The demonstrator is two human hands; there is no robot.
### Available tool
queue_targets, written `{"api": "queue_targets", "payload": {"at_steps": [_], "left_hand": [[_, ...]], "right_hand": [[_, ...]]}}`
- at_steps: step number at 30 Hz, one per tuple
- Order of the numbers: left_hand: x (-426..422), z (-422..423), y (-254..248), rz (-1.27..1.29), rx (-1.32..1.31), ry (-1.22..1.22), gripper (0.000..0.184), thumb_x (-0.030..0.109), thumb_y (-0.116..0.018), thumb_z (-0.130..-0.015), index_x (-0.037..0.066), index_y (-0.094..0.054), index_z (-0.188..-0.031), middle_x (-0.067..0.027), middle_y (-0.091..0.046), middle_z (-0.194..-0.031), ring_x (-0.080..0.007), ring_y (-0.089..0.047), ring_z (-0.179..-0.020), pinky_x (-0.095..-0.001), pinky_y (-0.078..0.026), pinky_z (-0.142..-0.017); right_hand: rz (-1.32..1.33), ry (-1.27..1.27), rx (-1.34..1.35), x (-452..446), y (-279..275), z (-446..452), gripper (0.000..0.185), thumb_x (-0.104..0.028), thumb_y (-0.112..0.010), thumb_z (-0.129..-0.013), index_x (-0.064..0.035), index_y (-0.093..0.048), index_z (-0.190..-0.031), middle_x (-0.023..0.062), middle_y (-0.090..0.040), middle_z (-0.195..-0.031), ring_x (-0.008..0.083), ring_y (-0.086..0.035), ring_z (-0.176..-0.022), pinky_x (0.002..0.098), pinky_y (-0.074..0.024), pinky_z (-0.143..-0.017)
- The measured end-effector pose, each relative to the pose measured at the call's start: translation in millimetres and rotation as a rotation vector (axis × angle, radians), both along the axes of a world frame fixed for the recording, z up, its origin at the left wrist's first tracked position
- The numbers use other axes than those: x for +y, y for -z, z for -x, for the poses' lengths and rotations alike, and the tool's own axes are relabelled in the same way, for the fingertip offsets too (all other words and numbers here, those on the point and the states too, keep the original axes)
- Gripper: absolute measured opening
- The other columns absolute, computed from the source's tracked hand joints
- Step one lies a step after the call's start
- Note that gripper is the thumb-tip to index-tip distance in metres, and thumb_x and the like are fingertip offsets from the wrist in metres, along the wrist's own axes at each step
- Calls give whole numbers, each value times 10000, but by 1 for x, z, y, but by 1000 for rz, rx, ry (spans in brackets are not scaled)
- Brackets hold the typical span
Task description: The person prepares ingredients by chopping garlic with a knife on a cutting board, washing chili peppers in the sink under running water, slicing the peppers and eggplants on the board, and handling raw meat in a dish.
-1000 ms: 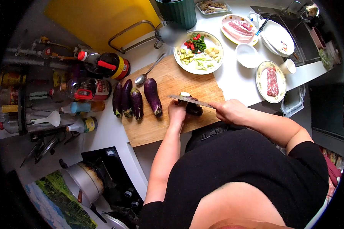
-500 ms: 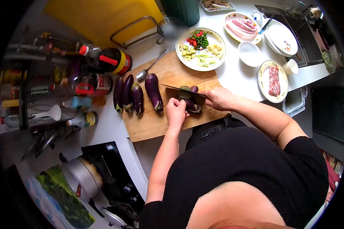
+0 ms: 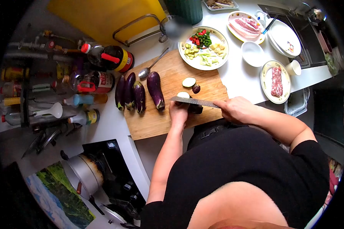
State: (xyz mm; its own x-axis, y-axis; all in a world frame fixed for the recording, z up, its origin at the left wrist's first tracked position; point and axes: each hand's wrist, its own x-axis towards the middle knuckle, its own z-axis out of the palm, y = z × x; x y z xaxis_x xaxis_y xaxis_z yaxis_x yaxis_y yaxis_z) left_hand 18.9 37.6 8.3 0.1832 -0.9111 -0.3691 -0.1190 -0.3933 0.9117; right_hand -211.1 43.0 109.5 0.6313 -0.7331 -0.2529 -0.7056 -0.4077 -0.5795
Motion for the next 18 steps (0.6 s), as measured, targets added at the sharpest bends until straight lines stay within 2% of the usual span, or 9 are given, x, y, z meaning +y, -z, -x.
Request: {"api": "queue_targets", "payload": {"at_steps": [5,8,9,10,11,15,16,17,18], "left_hand": [[-1,3,-5,-27,88,-37,251,88,-689,-772,-31,-574,-961,-65,-629,-867,-148,-600,-760,-281,-490,-670],[-2,3,-21,-146,148,-36,286,114,-669,-760,-27,-551,-978,-75,-609,-878,-157,-601,-740,-292,-519,-595],[-1,4,-26,-232,154,-41,310,127,-657,-753,-26,-535,-994,-83,-597,-891,-164,-604,-734,-298,-532,-550],[0,4,-24,-206,119,-53,350,137,-646,-740,-24,-508,-1018,-91,-579,-921,-174,-604,-743,-296,-539,-483],[1,0,-18,-207,119,-55,350,137,-646,-740,-24,-508,-1018,-91,-579,-921,-174,-604,-743,-296,-539,-483],[8,-11,-26,-293,230,-55,318,134,-644,-757,-14,-507,-1004,-79,-576,-926,-177,-592,-775,-316,-532,-558],[8,-12,-32,-309,259,-74,287,136,-648,-768,-5,-516,-982,-71,-577,-909,-168,-583,-785,-310,-520,-586],[10,-17,-21,-313,259,-81,287,136,-648,-768,-5,-516,-982,-71,-577,-909,-168,-583,-785,-310,-520,-586],[13,-22,1,-198,188,-40,264,137,-654,-779,1,-528,-967,-70,-580,-898,-158,-574,-785,-295,-501,-603]], "right_hand": [[-174,5,96,-10,8,-12,253,-155,-551,-804,-15,-521,-1013,201,-620,-727,364,-622,-698,466,-474,-593],[-54,40,-10,-15,41,-30,217,-167,-541,-815,-25,-523,-978,213,-616,-723,379,-619,-713,481,-478,-617],[-54,36,-12,-16,46,-34,217,-167,-541,-815,-25,-523,-978,213,-616,-723,379,-619,-713,481,-478,-617],[-85,36,25,-17,48,-38,302,-158,-541,-814,-40,-518,-1091,211,-621,-740,385,-613,-711,481,-478,-631],[-118,38,63,-18,50,-40,403,-148,-542,-813,-54,-514,-1204,210,-626,-756,391,-608,-708,481,-479,-644],[-72,20,41,-19,47,-33,405,-144,-543,-809,-69,-515,-1206,206,-622,-738,383,-607,-681,470,-480,-623],[-80,15,33,-17,39,-30,351,-160,-546,-808,-66,-521,-1145,201,-621,-736,380,-610,-688,471,-480,-621],[-95,10,23,-14,29,-27,301,-176,-549,-807,-63,-527,-1084,195,-619,-733,378,-613,-695,472,-479,-619],[-112,-13,72,-13,17,-23,334,-164,-554,-794,-77,-526,-1115,189,-621,-739,369,-614,-689,462,-478,-610]]}}
